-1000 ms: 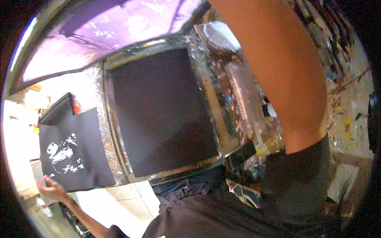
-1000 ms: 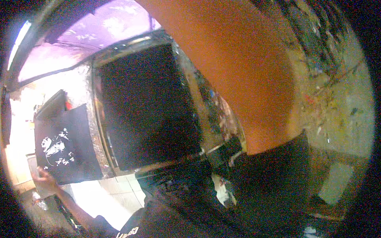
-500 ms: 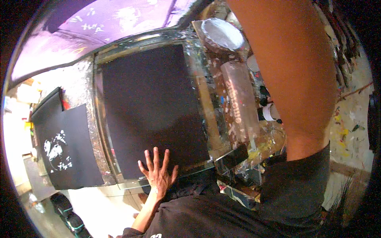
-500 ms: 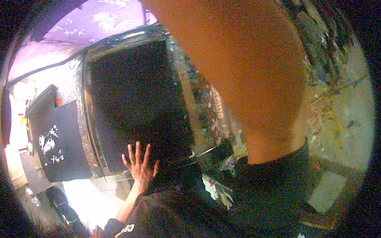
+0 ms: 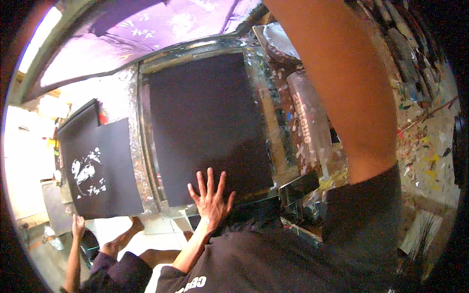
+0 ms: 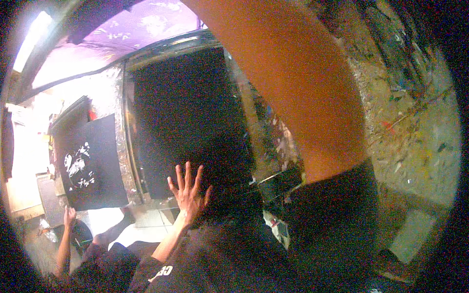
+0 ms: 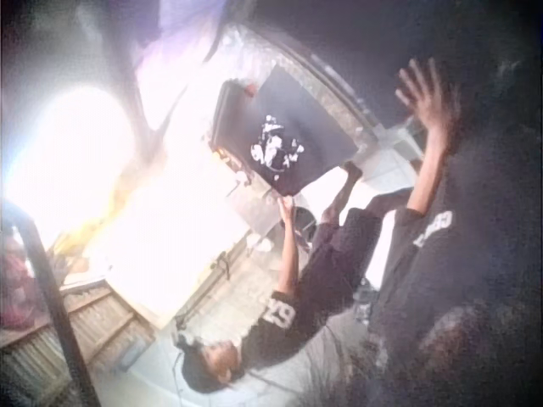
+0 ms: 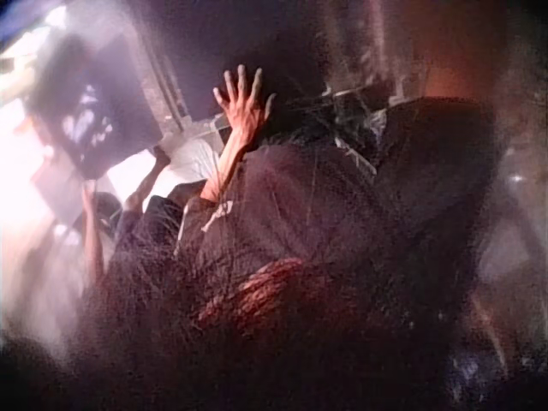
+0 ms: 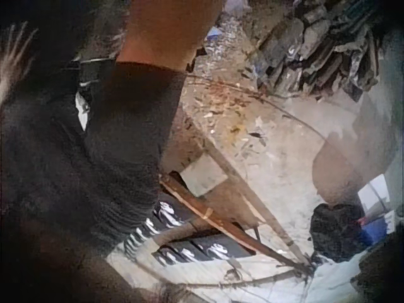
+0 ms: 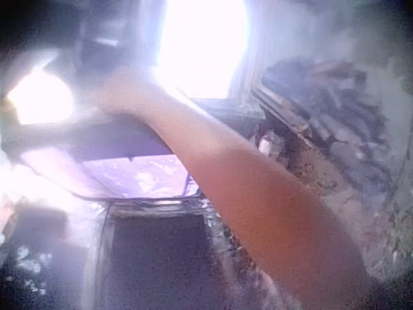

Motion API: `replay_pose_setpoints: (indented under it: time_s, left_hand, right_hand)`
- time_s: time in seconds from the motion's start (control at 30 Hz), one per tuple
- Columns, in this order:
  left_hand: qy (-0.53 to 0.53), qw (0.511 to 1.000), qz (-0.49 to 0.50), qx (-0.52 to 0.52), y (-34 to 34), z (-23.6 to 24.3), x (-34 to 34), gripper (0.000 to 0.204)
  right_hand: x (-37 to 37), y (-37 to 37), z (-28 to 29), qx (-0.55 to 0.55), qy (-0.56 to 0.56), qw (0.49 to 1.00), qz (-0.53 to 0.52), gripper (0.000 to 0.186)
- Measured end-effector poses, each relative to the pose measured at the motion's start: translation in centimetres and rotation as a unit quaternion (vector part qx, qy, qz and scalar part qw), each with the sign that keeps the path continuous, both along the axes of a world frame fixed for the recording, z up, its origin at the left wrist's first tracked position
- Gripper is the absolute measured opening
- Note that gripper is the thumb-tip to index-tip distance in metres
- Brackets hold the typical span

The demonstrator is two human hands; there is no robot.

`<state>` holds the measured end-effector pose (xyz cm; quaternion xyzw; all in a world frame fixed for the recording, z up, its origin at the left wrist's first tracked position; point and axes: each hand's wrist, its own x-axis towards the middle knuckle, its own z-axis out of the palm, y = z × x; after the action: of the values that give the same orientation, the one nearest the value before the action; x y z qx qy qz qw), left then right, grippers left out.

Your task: The person performs screen printing on black t-shirts using a squeegee to spread white ink through a screen frame. They repeatedly place shirts under the screen, pull ink across, lift the screen to reveal the printed design, and stack the finished shirts.

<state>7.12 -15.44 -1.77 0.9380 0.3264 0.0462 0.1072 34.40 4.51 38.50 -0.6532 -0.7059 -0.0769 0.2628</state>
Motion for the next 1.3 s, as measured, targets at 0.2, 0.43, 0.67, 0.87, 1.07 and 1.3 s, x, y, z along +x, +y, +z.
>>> replay_pose_setpoints:
  time_s: [0.2, 0.43, 0.67, 0.87, 1.07, 1.3]
  left_hand:
    - [-0.017, 0.999, -0.001, 0.027, -0.5, -0.7, -0.5, 0.072]
    - [-0.267, 0.964, 0.015, 0.005, 3.8, 6.6, -0.2, 0.078]
    - [-0.588, 0.606, 0.285, -0.454, 10.7, 9.8, -6.2, 0.038]
    - [-0.430, 0.655, 0.348, -0.515, 9.1, 1.4, -8.8, 0.041]
    - [-0.058, 0.885, 0.203, -0.414, 10.8, 8.4, -9.8, 0.037]
    - [-0.037, 0.990, -0.134, 0.030, 16.3, 11.4, 0.4, 0.036]
  right_hand:
    - [-1.2, -3.1, 1.5, -0.065, 0.024, 0.997, -0.029, 0.037]
    - [-4.3, -5.4, -5.8, 0.063, -0.080, 0.986, -0.129, 0.059]
    - [-9.9, -14.5, -23.6, 0.057, -0.148, 0.984, -0.080, 0.050]
    - [-6.9, -18.0, -30.0, -0.216, 0.007, 0.976, -0.037, 0.039]
    - [-4.5, -19.4, -32.7, -0.168, 0.036, 0.983, -0.059, 0.033]
    - [-4.6, -19.5, -31.5, -0.160, 0.037, 0.985, -0.057, 0.034]
